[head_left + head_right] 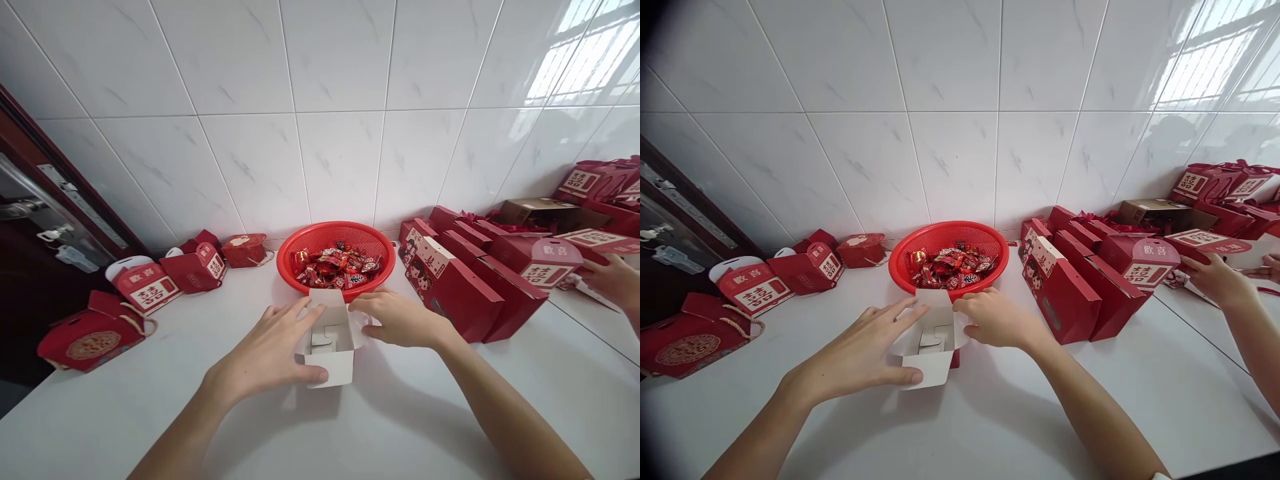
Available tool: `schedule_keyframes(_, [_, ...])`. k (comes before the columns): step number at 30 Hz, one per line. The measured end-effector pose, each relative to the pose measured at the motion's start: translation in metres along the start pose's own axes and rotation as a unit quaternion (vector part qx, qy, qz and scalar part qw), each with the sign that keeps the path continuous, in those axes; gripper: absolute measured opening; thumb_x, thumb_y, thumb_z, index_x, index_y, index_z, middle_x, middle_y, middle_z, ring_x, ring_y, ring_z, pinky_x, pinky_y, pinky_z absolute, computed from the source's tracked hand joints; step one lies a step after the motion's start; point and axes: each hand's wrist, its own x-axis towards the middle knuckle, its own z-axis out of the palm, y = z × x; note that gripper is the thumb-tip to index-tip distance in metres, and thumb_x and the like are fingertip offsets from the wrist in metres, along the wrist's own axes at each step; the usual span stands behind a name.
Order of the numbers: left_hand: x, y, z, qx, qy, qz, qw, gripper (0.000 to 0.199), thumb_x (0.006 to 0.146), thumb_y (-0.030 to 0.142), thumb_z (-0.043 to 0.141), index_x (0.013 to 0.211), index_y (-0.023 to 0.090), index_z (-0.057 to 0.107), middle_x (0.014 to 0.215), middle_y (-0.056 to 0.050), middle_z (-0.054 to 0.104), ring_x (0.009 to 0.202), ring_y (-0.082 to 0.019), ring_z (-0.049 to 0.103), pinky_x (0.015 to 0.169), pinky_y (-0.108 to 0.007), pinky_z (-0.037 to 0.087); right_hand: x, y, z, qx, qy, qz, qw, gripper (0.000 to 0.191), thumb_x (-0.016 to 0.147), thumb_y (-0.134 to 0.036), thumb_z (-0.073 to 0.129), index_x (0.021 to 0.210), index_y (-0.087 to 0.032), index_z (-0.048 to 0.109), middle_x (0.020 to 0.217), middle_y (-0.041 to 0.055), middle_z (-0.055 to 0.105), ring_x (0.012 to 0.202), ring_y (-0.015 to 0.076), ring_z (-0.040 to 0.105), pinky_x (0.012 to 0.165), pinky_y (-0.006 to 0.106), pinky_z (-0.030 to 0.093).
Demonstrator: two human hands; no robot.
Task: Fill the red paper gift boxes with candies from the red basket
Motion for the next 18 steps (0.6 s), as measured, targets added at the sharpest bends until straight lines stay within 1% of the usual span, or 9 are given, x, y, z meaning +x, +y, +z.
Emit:
schedule_keyframes(3, [-0.005,0.009,-0.002,-0.006,-0.007,0.002,1.000,0.072,0.074,0.050,0.071,0.141,0.028,0.055,0.109,-0.008,0.070,0.096,-0.033,0.063,0.077,-0.039,0.048,0.000,-0.002,-0.001,0.021,-0.012,-0.003,1.000,0.025,0.084,-0.011,0.066,0.107,-0.022,0.070,0.099,0.0039,0.075,0.089,0.0235,0.070,0.072,0.032,0.052])
schedule_keyframes(5, [-0.009,0.013,-0.002,-0.005,-0.010,-0.013,1.000,0.074,0.074,0.049,0.071,0.143,0.028,0.053,0.101,-0.007,0.071,0.093,-0.033,0.064,0.078,-0.039,0.048,0.000,-0.004,-0.001,0.037,-0.016,-0.021,0.999,0.018,0.086,-0.017,0.069,0.103,-0.022,0.070,0.103,0.0041,0.074,0.091,0.0224,0.070,0.074,0.032,0.052])
schedule_keyframes(7, [-0.012,0.014,-0.002,-0.008,-0.014,-0.033,0.999,0.082,0.072,0.051,0.072,0.147,0.028,0.048,0.104,-0.009,0.070,0.096,-0.034,0.064,0.077,-0.039,0.048,0.000,-0.007,0.001,0.040,-0.015,-0.039,0.998,0.015,0.088,-0.025,0.071,0.102,-0.022,0.071,0.109,0.0051,0.073,0.096,0.0227,0.069,0.078,0.032,0.053])
schedule_keyframes(10, [-0.013,0.014,0.000,-0.022,-0.039,-0.065,0.997,0.089,0.068,0.056,0.073,0.148,0.028,0.046,0.120,-0.011,0.064,0.101,-0.036,0.065,0.072,-0.037,0.050,0.000,-0.010,0.006,0.037,-0.018,-0.041,0.998,0.030,0.086,-0.044,0.074,0.104,-0.021,0.070,0.114,0.0077,0.071,0.099,0.0254,0.068,0.082,0.034,0.052])
schedule_keyframes(13, [-0.012,0.015,-0.001,-0.037,-0.043,-0.082,0.995,0.099,0.066,0.058,0.073,0.154,0.033,0.036,0.146,-0.011,0.047,0.102,-0.034,0.066,0.071,-0.035,0.052,0.001,-0.014,0.011,0.042,-0.037,-0.035,0.998,0.051,0.081,-0.062,0.072,0.111,-0.021,0.067,0.116,0.0103,0.068,0.103,0.0288,0.066,0.088,0.039,0.050])
schedule_keyframes(15, [-0.011,0.017,-0.002,-0.037,-0.029,-0.082,0.995,0.105,0.066,0.058,0.072,0.158,0.036,0.027,0.159,-0.010,0.031,0.102,-0.033,0.066,0.074,-0.036,0.052,0.001,-0.016,0.013,0.046,-0.056,-0.028,0.997,0.060,0.080,-0.066,0.070,0.120,-0.021,0.064,0.123,0.0123,0.066,0.109,0.0312,0.063,0.093,0.042,0.048])
schedule_keyframes(16, [-0.011,0.018,-0.002,-0.035,-0.026,-0.080,0.996,0.105,0.066,0.058,0.072,0.158,0.036,0.027,0.161,-0.010,0.029,0.104,-0.033,0.065,0.077,-0.037,0.052,0.001,-0.018,0.013,0.048,-0.064,-0.023,0.997,0.065,0.080,-0.066,0.070,0.125,-0.020,0.062,0.128,0.0137,0.064,0.114,0.0326,0.062,0.096,0.044,0.047])
schedule_keyframes(17, [-0.010,0.018,-0.002,-0.032,-0.028,-0.077,0.996,0.104,0.066,0.058,0.072,0.157,0.034,0.029,0.158,-0.011,0.034,0.106,-0.034,0.064,0.081,-0.039,0.051,0.001,-0.019,0.014,0.047,-0.070,-0.019,0.996,0.069,0.080,-0.066,0.071,0.129,-0.020,0.060,0.133,0.0152,0.061,0.119,0.0341,0.060,0.099,0.045,0.046])
schedule_keyframes(18, [-0.010,0.018,-0.001,-0.030,-0.035,-0.077,0.996,0.102,0.066,0.059,0.072,0.156,0.032,0.033,0.152,-0.012,0.042,0.108,-0.036,0.063,0.085,-0.040,0.050,0.001,-0.021,0.014,0.046,-0.078,-0.016,0.996,0.073,0.080,-0.065,0.071,0.134,-0.018,0.057,0.139,0.0168,0.058,0.124,0.0354,0.057,0.101,0.046,0.045])
